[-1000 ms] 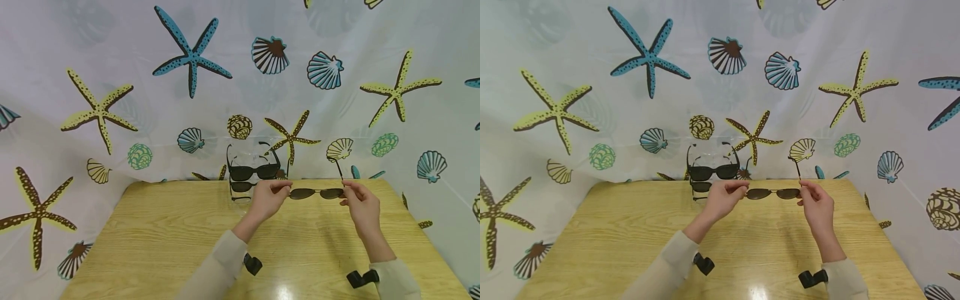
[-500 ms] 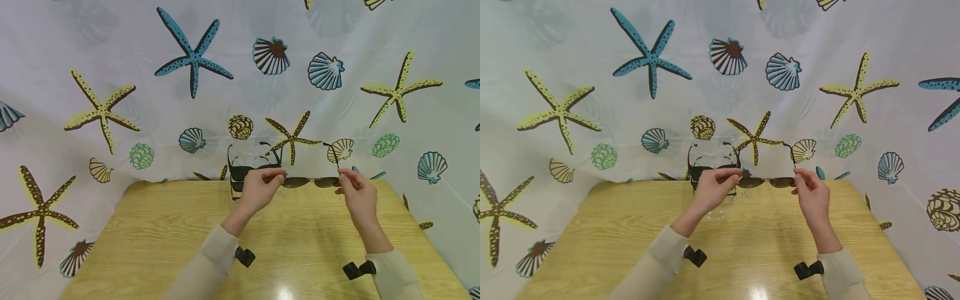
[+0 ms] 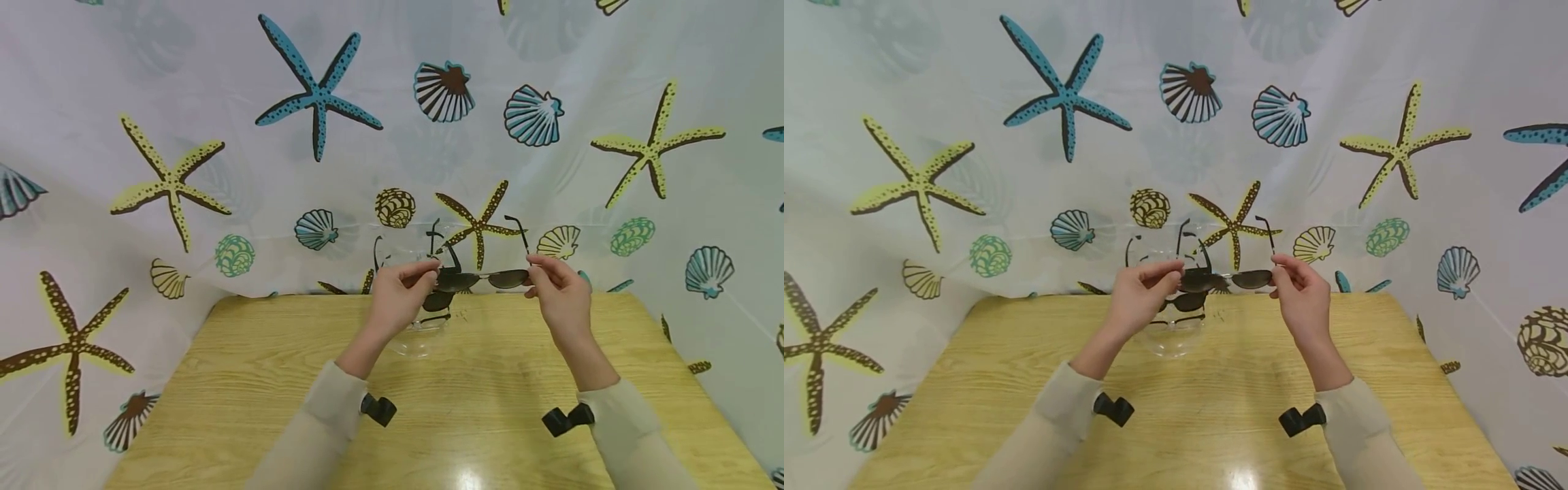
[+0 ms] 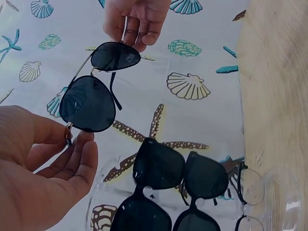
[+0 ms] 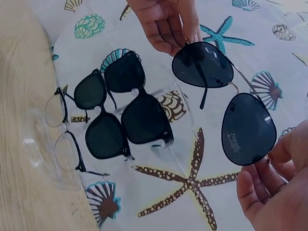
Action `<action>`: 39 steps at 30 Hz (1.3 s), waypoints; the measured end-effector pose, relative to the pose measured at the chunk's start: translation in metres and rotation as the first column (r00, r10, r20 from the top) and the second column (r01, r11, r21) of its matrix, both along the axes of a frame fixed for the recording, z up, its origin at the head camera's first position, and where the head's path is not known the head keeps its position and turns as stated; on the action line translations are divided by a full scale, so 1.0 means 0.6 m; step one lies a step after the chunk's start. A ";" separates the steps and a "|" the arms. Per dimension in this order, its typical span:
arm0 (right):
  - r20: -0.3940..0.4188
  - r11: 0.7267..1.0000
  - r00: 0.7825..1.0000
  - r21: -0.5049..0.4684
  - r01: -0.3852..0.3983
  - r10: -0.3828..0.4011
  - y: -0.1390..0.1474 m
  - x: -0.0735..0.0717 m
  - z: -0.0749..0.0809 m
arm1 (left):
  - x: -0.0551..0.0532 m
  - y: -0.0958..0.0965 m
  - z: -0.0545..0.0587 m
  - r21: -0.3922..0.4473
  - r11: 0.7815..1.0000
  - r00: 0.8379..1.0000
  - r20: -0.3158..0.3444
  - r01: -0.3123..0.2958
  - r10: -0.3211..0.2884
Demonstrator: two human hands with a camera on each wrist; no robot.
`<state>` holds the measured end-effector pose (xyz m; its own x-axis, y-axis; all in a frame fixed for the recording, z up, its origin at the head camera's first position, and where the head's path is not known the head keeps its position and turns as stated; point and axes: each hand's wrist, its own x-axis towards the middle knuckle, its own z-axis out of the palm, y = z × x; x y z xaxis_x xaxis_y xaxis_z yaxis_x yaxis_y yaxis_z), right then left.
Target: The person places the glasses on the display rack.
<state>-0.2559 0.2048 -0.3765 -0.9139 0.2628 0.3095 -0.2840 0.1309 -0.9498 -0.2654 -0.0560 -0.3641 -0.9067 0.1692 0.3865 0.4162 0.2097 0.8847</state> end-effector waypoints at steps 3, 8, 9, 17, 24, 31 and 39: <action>0.013 1.000 1.000 -0.023 -0.014 0.015 -0.014 -0.009 0.003 | -0.001 -0.014 0.002 0.004 1.000 1.000 -0.003 -0.005 0.005; 0.018 0.998 0.999 -0.036 -0.042 0.043 -0.036 -0.021 0.005 | -0.005 -0.035 0.004 0.004 1.000 1.000 -0.009 -0.020 0.020; 0.020 0.998 0.999 -0.032 -0.047 0.048 -0.040 -0.022 0.005 | -0.006 -0.039 0.005 0.004 1.000 1.000 -0.011 -0.025 0.025; 0.037 0.996 0.996 0.009 -0.086 0.085 -0.070 -0.037 0.010 | -0.016 -0.072 0.002 0.003 0.998 0.997 0.018 -0.069 0.069; 0.056 0.994 0.992 -0.009 -0.112 0.112 -0.099 -0.056 0.012 | -0.029 -0.097 0.004 0.017 0.992 0.992 0.036 -0.121 0.121; 0.061 0.992 0.991 -0.022 -0.121 0.122 -0.120 -0.067 0.015 | -0.041 -0.115 0.003 0.037 0.989 0.987 0.081 -0.144 0.141; 0.083 0.991 0.988 -0.018 -0.131 0.132 -0.135 -0.080 0.020 | -0.050 -0.128 0.008 0.056 0.987 0.983 0.114 -0.149 0.142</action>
